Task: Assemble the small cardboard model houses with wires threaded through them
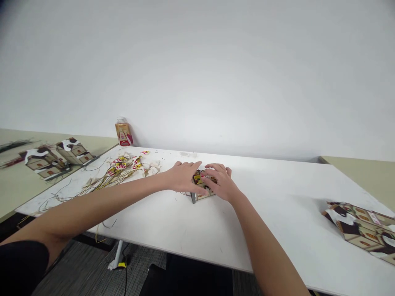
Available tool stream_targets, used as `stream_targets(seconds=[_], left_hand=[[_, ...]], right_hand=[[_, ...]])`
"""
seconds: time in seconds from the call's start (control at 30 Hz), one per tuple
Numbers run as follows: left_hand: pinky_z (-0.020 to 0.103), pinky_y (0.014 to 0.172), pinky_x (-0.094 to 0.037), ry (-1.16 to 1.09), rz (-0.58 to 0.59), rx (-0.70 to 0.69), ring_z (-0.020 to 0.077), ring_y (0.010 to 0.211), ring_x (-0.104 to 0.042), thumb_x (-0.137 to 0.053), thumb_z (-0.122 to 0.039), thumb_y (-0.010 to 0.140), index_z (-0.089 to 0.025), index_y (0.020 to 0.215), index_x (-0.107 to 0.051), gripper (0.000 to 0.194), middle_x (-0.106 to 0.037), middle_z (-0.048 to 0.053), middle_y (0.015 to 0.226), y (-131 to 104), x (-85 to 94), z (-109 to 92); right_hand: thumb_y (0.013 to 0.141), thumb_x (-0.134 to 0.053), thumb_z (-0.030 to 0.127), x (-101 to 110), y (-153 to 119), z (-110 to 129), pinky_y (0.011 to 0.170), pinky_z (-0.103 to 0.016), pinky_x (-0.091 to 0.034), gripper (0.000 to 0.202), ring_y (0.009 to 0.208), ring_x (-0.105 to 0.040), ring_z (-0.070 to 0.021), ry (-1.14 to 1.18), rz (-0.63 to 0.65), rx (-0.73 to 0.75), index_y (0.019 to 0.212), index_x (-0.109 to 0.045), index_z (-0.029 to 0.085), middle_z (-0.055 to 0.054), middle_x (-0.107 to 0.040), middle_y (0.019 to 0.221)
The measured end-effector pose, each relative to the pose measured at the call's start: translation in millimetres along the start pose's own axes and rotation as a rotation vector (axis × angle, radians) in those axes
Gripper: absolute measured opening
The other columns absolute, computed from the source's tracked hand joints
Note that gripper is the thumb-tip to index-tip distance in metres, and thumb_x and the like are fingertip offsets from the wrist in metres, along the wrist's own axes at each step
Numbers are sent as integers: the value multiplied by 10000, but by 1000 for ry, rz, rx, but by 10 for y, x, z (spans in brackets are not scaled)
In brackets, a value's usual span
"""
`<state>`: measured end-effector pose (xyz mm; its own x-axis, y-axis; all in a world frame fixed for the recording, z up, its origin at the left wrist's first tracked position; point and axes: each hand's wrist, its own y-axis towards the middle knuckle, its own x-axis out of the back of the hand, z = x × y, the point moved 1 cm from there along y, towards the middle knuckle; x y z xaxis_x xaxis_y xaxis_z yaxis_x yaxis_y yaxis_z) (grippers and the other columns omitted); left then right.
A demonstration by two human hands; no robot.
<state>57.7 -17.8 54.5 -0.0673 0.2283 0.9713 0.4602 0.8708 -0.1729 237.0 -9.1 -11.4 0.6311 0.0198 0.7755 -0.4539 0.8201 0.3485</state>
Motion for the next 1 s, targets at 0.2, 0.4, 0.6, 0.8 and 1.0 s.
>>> stream_targets(seconds=[0.2,0.4,0.6,0.8,1.0], left_hand=[[534,942,-318,11,118,62,366,1068,-550,-612,-749,487,-186,1235,-472,946,-623,184,1120,328,9,-203],[571,961,-284,81,78,72,390,1103,-513,-664,-714,438,-197,1180,-529,914,-586,203,1154,505,-106,-291],[591,972,-282,38,-20,59,383,1103,-512,-702,-647,471,-200,1139,-531,822,-545,176,1188,324,-11,-233],[483,984,-406,-431,-530,78,317,1143,-535,-768,-591,507,-251,1258,-406,900,-560,93,1255,-510,254,463],[430,944,-495,-656,-1043,396,288,1159,-543,-726,-566,627,-262,1260,-355,794,-500,79,1354,-1758,439,1603]], right_hand=[[931,-346,532,73,8,-139,1060,-481,-285,401,1244,-450,-260,144,-291,-2,1059,-670,334,-19,-541,1309],[921,-358,537,82,5,-262,1057,-468,-311,396,1211,-482,-259,212,-444,-55,1045,-656,306,-29,-567,1263],[928,-370,486,93,-6,-319,1045,-452,-338,365,1201,-491,-251,236,-561,-41,1028,-651,275,-55,-572,1224],[911,-386,489,165,-17,-405,1029,-464,-354,361,1206,-480,-260,279,-651,-109,1023,-648,268,-72,-555,1226],[900,-433,491,99,-22,-345,1055,-458,-311,324,1196,-483,-247,265,-592,-106,1001,-654,276,-54,-562,1215]])
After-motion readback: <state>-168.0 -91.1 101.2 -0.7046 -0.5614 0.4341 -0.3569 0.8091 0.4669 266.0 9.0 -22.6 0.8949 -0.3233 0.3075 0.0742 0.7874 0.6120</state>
